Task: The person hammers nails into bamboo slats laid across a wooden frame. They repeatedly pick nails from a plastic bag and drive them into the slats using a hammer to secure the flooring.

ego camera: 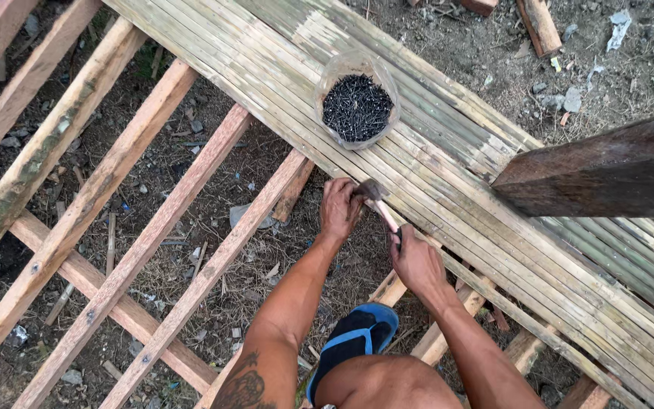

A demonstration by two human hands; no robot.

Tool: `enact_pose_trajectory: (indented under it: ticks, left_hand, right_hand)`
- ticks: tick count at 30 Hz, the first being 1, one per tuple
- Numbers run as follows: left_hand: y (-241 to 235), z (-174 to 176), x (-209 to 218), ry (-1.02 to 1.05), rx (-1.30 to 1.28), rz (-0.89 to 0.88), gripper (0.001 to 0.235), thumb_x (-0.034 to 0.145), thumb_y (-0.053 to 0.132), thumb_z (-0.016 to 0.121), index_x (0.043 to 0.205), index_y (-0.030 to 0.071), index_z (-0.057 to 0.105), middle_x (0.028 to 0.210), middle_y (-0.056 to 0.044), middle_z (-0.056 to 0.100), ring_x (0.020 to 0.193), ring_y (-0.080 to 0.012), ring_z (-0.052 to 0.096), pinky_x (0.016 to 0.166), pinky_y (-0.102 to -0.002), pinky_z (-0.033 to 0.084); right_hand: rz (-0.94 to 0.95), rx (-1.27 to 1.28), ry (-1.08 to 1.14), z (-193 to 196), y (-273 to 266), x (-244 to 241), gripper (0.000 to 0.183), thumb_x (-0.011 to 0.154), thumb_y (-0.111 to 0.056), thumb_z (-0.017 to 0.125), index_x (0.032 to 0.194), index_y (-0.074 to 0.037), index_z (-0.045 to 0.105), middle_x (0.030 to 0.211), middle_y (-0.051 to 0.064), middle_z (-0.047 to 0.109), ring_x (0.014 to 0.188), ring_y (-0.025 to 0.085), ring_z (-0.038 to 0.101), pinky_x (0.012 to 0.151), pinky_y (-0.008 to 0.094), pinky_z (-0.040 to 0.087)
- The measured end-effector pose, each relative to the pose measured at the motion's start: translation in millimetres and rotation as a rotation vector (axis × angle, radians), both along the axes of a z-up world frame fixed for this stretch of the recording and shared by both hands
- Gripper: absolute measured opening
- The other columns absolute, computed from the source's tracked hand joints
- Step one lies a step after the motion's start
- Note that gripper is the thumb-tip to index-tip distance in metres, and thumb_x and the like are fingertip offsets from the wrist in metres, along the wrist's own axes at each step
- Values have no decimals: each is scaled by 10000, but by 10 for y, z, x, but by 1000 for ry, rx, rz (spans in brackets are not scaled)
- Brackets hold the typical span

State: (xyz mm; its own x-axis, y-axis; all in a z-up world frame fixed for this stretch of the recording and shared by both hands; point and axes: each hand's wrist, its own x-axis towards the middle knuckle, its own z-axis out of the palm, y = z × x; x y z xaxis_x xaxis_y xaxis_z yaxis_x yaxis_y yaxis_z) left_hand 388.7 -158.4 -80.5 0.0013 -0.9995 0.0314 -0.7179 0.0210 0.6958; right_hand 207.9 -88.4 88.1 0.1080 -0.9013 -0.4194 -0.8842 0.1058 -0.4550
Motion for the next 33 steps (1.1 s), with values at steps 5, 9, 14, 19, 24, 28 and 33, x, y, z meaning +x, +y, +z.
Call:
enact_pose_trajectory:
  ticks: [5,9,14,19,24,28,33]
  left_hand:
    - [552,262,-636,464,333,440,483,953,364,736,1151,-16,514,1085,-176,541,970,-285,567,825,-400,510]
    - [388,258,-1352,1202,341,416,501,956,235,689,1348,7,476,1178,-103,627,1024,-191,600,862,-371,517]
    - [275,32,-1684,1183,478,734,432,985,223,646,1315,68,414,1155,-96,615,983,-192,611,818,-381,527]
    - [308,-448,-1757,1164,548,702,328,971,188,634,1215,118,426,1061,-51,612,904,-137,623,752,-354,563]
    - [379,-728,-1715,1529,459,593,65,994,111,608,1021,53,598,893,-84,611,726,-187,583,550,-346,499]
    - [459,-764,-1579,950,407,186,147,1025,23,625,899,1,553,857,-113,610,751,-183,617,601,-302,558]
    - [449,-739,-1516,892,468,245,250,953,130,655,1091,21,478,999,-107,595,898,-212,610,747,-340,551]
  right_hand:
    - [-200,12,-82,84,-35,-139,238,1047,-272,475,1128,-49,479,565,224,624,471,428,630,482,560,467]
    - [-258,-68,-149,50,111,-350,208,1019,-265,512,1147,-101,516,588,235,637,504,430,659,494,548,475]
    - [-153,-91,-139,-14,190,-656,191,1019,-235,566,1118,-79,518,627,237,638,549,424,648,535,540,474]
    - [128,-339,-271,-106,-95,-654,136,973,-124,510,1083,-45,497,690,188,640,507,330,652,500,470,516]
    - [305,237,210,-156,-501,-520,125,1052,-185,463,1075,-66,491,661,156,612,541,312,638,461,456,494]
    - [325,-158,-90,-126,-497,-467,189,1086,-236,395,1109,-78,497,649,149,588,505,301,602,452,432,490]
    - [264,132,137,93,-498,-365,223,1035,-289,536,1114,-80,532,624,167,625,516,309,624,507,463,473]
